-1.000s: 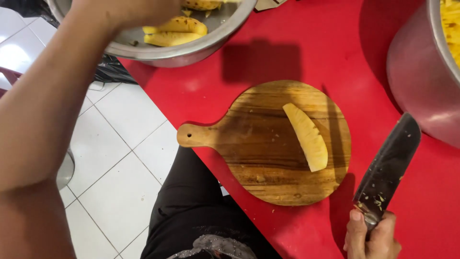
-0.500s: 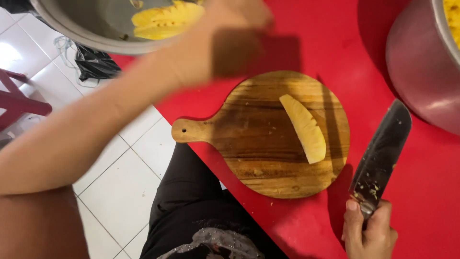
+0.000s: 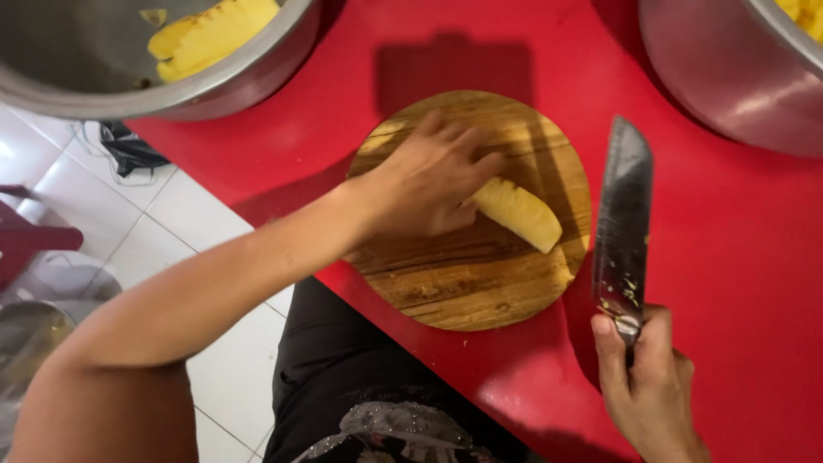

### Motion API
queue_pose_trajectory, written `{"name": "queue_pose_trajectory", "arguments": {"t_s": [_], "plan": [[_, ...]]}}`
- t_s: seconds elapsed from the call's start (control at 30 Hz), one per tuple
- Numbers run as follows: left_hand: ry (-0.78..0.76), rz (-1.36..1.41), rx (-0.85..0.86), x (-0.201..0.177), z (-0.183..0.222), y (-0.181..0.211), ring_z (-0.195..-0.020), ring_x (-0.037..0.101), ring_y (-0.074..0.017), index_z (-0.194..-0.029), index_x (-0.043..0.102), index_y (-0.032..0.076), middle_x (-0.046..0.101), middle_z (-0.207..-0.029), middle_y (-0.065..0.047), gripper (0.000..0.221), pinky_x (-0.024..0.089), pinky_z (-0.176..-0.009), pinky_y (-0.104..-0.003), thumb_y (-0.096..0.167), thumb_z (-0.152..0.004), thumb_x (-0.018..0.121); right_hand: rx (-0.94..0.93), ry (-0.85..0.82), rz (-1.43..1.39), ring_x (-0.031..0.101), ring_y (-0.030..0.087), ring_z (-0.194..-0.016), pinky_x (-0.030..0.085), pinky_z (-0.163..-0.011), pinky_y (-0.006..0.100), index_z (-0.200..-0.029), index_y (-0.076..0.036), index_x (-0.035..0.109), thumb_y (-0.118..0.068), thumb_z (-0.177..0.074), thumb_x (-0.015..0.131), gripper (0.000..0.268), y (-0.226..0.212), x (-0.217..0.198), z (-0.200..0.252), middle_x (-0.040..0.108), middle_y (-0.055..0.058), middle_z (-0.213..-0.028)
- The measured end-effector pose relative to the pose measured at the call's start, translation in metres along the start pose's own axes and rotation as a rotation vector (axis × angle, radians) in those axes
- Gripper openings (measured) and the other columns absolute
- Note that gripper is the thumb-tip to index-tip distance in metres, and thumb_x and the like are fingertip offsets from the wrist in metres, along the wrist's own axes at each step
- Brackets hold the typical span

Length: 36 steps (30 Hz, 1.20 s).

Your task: Slicing pineapple pieces into thin strips on a wooden cutting board

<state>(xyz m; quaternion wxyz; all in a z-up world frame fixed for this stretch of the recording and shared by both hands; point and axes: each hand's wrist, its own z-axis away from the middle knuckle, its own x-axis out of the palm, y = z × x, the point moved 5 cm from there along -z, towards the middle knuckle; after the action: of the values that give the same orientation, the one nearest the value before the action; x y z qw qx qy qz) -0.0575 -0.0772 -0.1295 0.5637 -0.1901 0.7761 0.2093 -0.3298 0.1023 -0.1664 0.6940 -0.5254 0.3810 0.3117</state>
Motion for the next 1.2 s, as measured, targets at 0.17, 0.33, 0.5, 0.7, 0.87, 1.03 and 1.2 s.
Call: {"name": "queue_pose_trajectory", "arguments": {"t_s": [0.17, 0.33, 0.5, 0.7, 0.87, 1.03, 1.2], "plan": [[0.043, -0.137, -0.232, -0.013, 0.032, 0.033, -0.072, 0.062, -0.0345, -0.096, 0.055, 0.011, 0.061, -0.078, -0.01, 0.036, 0.04, -0.08, -0.047, 0.04, -0.078, 0.068, 0.118, -0.112, -0.013, 0.068, 0.052, -0.09, 0.049, -0.075, 0.054, -0.121, -0.012, 0.051, -0.046, -0.098, 0.052, 0.041, -0.016, -0.004, -0.002, 0.075, 0.013, -0.094], [-0.006, -0.116, -0.446, -0.018, 0.058, 0.059, -0.066, 0.059, -0.0334, -0.096, 0.053, 0.01, 0.06, -0.072, -0.008, 0.033, 0.037, -0.079, -0.047, 0.038, -0.084, 0.065, 0.277, -0.261, 0.004, 0.068, 0.052, -0.092, 0.049, -0.076, 0.053, -0.117, -0.016, 0.049, -0.053, -0.094, 0.051, 0.043, -0.028, -0.006, -0.004, 0.077, 0.014, -0.086], [0.035, -0.111, -0.484, -0.027, 0.065, 0.061, -0.077, 0.059, -0.0292, -0.105, 0.057, 0.011, 0.06, -0.081, -0.006, 0.043, 0.036, -0.082, -0.046, 0.05, -0.089, 0.068, 0.243, -0.416, -0.053, 0.07, 0.031, -0.052, 0.053, -0.054, 0.047, -0.131, -0.017, 0.041, -0.034, -0.1, 0.054, 0.037, -0.038, -0.001, 0.0, 0.068, 0.007, -0.073], [0.174, 0.184, -0.403, -0.014, 0.036, 0.032, -0.085, 0.058, -0.0296, -0.111, 0.067, 0.022, 0.063, -0.092, -0.004, 0.022, 0.033, -0.082, -0.047, 0.04, -0.1, 0.064, -0.177, -0.212, 0.107, 0.068, 0.039, -0.052, 0.045, -0.045, 0.054, -0.137, -0.015, 0.046, -0.03, -0.101, 0.052, 0.04, -0.055, -0.005, -0.003, 0.073, 0.012, -0.093], [0.243, 0.067, -0.366, -0.02, 0.04, 0.045, -0.083, 0.053, -0.0303, -0.112, 0.069, 0.019, 0.056, -0.086, -0.005, 0.022, 0.034, -0.08, -0.049, 0.037, -0.099, 0.068, -0.168, -0.21, 0.259, 0.069, 0.04, -0.055, 0.06, -0.045, 0.056, -0.141, -0.017, 0.044, -0.037, -0.101, 0.044, 0.044, -0.053, -0.002, -0.004, 0.07, 0.01, -0.103], [0.26, 0.015, -0.438, -0.03, 0.059, 0.059, -0.088, 0.051, -0.031, -0.125, 0.067, 0.019, 0.051, -0.094, -0.007, 0.031, 0.037, -0.087, -0.056, 0.039, -0.101, 0.066, -0.043, -0.273, 0.347, 0.071, 0.04, -0.047, 0.061, -0.047, 0.052, -0.144, -0.018, 0.036, -0.045, -0.101, 0.039, 0.051, -0.047, -0.001, -0.007, 0.072, 0.011, -0.075], [0.268, 0.002, -0.543, -0.028, 0.075, 0.065, -0.091, 0.05, -0.03, -0.122, 0.069, 0.023, 0.05, -0.1, -0.008, 0.029, 0.03, -0.102, -0.06, 0.039, -0.098, 0.07, -0.136, -0.248, 0.449, 0.069, 0.031, -0.049, 0.06, -0.047, 0.047, -0.139, -0.017, 0.041, -0.041, -0.102, 0.044, 0.044, -0.056, -0.004, -0.008, 0.069, 0.005, -0.071]]}}
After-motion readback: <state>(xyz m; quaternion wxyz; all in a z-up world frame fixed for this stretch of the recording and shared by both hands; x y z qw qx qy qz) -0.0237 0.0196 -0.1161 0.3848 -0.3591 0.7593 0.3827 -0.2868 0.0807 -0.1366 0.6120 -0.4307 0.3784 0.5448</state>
